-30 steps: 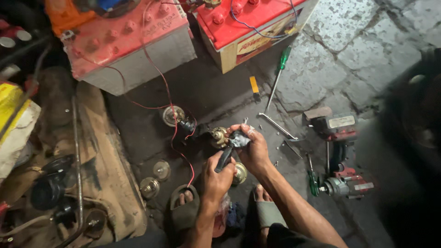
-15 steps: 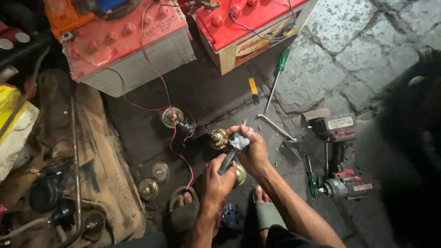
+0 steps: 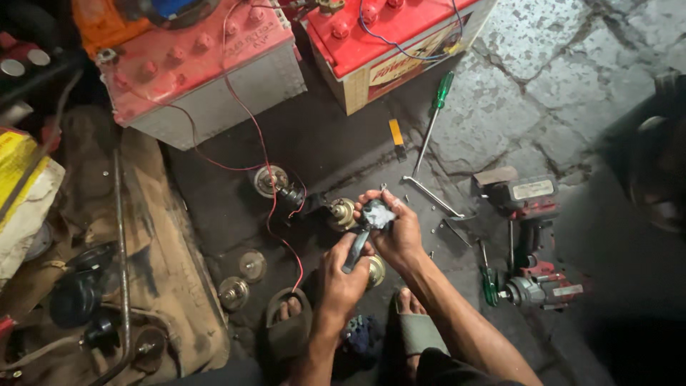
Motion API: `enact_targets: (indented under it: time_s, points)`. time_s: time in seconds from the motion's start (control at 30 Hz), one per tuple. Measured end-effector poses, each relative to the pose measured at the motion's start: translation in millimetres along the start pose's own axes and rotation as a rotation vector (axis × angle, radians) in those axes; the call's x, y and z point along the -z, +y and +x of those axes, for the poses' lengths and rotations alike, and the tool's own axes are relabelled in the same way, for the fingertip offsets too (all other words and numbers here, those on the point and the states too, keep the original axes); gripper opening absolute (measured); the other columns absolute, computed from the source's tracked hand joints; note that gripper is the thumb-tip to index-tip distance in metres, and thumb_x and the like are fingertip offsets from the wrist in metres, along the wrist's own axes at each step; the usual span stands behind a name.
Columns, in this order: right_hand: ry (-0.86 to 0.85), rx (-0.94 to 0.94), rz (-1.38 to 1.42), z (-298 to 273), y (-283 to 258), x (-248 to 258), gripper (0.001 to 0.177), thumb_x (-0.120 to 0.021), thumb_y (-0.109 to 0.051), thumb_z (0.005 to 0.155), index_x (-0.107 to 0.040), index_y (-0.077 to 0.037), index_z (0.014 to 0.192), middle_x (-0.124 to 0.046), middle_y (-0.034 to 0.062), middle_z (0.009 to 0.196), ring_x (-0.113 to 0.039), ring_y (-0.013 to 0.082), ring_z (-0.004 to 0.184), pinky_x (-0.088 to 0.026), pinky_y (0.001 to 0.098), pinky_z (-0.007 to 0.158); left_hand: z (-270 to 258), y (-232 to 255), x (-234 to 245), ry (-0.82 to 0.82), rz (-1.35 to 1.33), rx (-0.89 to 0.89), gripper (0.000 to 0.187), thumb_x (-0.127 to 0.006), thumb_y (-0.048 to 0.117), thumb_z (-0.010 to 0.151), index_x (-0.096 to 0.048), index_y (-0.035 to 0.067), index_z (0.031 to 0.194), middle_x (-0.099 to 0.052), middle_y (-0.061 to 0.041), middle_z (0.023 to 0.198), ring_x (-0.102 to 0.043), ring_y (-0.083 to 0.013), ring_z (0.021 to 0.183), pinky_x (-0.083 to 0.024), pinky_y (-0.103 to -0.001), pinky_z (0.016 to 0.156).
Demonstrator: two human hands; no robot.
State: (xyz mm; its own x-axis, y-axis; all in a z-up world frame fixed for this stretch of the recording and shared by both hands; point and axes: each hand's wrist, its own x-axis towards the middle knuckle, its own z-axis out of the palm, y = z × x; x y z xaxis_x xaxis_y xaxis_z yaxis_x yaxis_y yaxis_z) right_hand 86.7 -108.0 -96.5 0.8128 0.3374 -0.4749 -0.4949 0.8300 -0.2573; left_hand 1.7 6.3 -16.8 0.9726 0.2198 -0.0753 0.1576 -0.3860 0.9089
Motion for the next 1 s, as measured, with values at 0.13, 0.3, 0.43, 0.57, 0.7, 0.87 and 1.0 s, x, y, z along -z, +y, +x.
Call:
enact_targets:
  time_s: [0.13, 0.3, 0.43, 0.57, 0.7, 0.87, 1.0]
  points:
    - [0.015, -0.016, 0.023, 1, -4, 2, 0.032, -0.050, -0.025, 0.105, -0.062, 0.004, 0.105, -0.066, 0.0187, 0.103, -0.068, 0.0309, 0.097, -0.058, 0.0449, 0.089, 2, 2, -1, -0.094, 0.093, 0.243, 0.011, -0.068, 0.013, 0.077, -0.068, 0.008, 0.087, -0.072, -0.014, 0.074, -0.074, -0.0318, 0.070, -0.056, -0.043, 0.066]
    - [0.031, -0.054, 0.036, 2, -2, -2, 0.035, -0.048, -0.028, 0.106, -0.061, 0.005, 0.107, -0.066, 0.0202, 0.103, -0.067, 0.0328, 0.098, -0.058, 0.0457, 0.091, 4, 6, 0, 0.009, 0.055, 0.110, 0.012, -0.068, 0.014, 0.080, -0.069, 0.009, 0.091, -0.074, -0.012, 0.080, -0.073, -0.0317, 0.073, -0.055, -0.042, 0.066]
    - [-0.001, -0.056, 0.064, -1, -3, -6, 0.036, -0.048, -0.028, 0.107, -0.061, 0.005, 0.108, -0.066, 0.0210, 0.104, -0.067, 0.0331, 0.099, -0.058, 0.0459, 0.092, 4, 6, -2, -0.016, 0.082, 0.144, 0.013, -0.069, 0.015, 0.082, -0.069, 0.008, 0.092, -0.072, -0.014, 0.077, -0.073, -0.0313, 0.074, -0.055, -0.042, 0.064]
    - [0.021, -0.099, 0.038, -2, -2, -10, 0.039, -0.047, -0.033, 0.105, -0.062, 0.003, 0.107, -0.067, 0.0196, 0.105, -0.068, 0.0337, 0.099, -0.059, 0.0483, 0.089, 5, 5, 2, -0.015, 0.043, 0.218, 0.014, -0.069, 0.011, 0.082, -0.069, 0.005, 0.095, -0.070, -0.014, 0.074, -0.071, -0.0281, 0.066, -0.056, -0.041, 0.066]
    - [-0.009, -0.157, -0.027, -7, -7, -7, 0.040, -0.049, -0.035, 0.104, -0.064, 0.002, 0.110, -0.068, 0.0200, 0.107, -0.069, 0.0332, 0.099, -0.059, 0.0504, 0.084, 5, 2, 13, 0.068, -0.035, -0.213, 0.034, -0.064, 0.004, 0.081, -0.067, 0.002, 0.115, -0.078, -0.011, 0.100, -0.074, -0.0197, 0.094, -0.056, -0.033, 0.088]
    - [-0.061, -0.121, -0.291, -13, -16, -17, 0.034, -0.057, -0.015, 0.099, -0.055, -0.003, 0.131, -0.065, 0.0176, 0.123, -0.066, 0.0315, 0.106, -0.056, 0.0476, 0.094, 12, -6, 47, 0.158, -0.287, -0.089, 0.036, -0.058, 0.000, 0.089, -0.063, 0.003, 0.124, -0.072, -0.008, 0.121, -0.067, -0.0155, 0.107, -0.053, -0.029, 0.096]
    - [-0.168, -0.091, -0.255, -22, -28, -31, 0.045, -0.053, -0.009, 0.091, -0.045, -0.012, 0.135, -0.062, 0.0138, 0.129, -0.064, 0.0278, 0.113, -0.056, 0.0473, 0.096, 27, -17, 80, 0.417, -0.261, -0.062, 0.032, -0.059, -0.001, 0.096, -0.067, 0.001, 0.128, -0.071, -0.008, 0.129, -0.066, -0.0160, 0.118, -0.050, -0.030, 0.104]
